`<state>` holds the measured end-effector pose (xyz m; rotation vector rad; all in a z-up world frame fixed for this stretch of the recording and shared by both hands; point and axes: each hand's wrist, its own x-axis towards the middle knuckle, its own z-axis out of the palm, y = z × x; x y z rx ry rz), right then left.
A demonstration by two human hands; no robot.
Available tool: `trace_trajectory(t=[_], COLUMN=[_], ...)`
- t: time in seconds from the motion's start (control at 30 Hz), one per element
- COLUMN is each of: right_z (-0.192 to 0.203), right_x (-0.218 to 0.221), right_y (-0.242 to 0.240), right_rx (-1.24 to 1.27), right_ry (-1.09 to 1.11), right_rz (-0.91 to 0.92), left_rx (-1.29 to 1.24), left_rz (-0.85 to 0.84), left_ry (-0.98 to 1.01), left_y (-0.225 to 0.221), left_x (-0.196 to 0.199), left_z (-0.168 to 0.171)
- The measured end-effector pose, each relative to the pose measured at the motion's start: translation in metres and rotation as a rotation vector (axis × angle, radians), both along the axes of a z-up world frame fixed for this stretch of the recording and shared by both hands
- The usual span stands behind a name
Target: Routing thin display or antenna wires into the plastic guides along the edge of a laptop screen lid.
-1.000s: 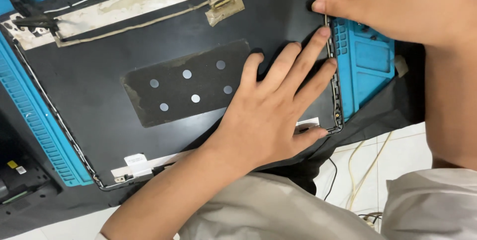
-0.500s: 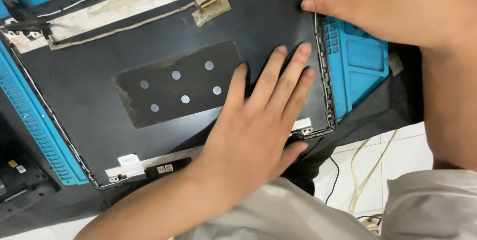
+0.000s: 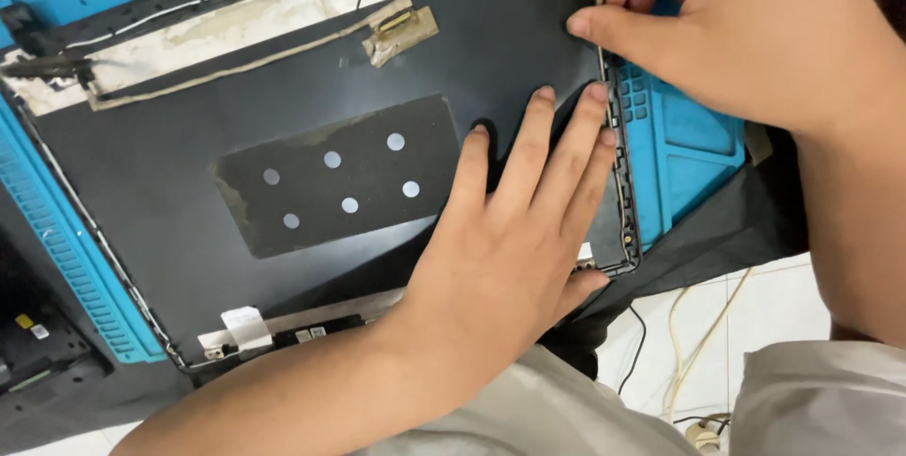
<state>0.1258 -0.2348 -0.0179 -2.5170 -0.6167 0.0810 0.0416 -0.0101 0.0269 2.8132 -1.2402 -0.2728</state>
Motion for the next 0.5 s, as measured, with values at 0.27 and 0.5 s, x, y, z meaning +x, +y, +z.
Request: trace_trajectory(t=[0.27, 0.5], right_z=[0.015, 0.016], right_x=[0.004, 0.01], right_y=[0.017, 0.018], right_rx=[-0.005, -0.06], right_ry=[0.116, 0.104], right_rz=[-0.138, -0.158], left_rx=[-0.26, -0.339], left_rz=[0.058, 0.077], left_ry=[0.047, 0.114], left_y=[0.003, 0.002], left_x=[0.01, 0.016], left_z=[-0.024, -0.026])
